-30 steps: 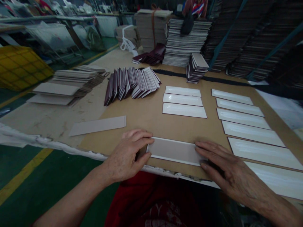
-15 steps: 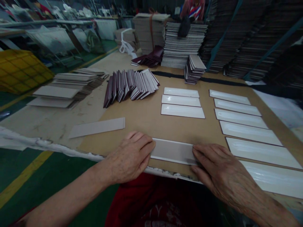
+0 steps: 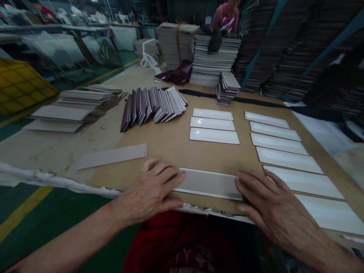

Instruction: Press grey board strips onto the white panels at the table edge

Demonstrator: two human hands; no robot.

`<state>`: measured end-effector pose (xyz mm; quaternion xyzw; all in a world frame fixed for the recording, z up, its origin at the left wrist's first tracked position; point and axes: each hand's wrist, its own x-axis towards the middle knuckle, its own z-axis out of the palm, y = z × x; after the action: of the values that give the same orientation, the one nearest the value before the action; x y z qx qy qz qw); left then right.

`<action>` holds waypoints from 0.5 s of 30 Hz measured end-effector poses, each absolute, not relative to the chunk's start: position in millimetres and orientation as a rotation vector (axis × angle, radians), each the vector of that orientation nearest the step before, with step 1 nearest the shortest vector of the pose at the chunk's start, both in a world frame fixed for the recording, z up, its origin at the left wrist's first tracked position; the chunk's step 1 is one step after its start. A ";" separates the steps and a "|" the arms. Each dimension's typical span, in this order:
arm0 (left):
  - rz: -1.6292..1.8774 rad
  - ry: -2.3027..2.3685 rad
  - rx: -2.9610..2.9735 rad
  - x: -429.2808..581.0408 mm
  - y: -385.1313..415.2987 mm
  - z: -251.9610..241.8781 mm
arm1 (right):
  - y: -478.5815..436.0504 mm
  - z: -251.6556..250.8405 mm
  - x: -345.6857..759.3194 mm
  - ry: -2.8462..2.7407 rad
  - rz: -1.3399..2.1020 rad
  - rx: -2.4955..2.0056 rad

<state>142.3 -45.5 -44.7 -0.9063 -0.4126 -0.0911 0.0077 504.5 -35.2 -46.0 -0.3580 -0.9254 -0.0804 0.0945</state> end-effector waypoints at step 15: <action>-0.448 -1.316 -2.924 124.5 -49.0 -50.6 | -54.9 -59.8 484.5 -2.722 -0.117 -0.814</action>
<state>124.5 -49.0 -50.6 -0.9021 -0.4060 -0.1382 -0.0478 484.5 -54.9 -59.8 -0.2831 -0.9466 -0.0406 0.1486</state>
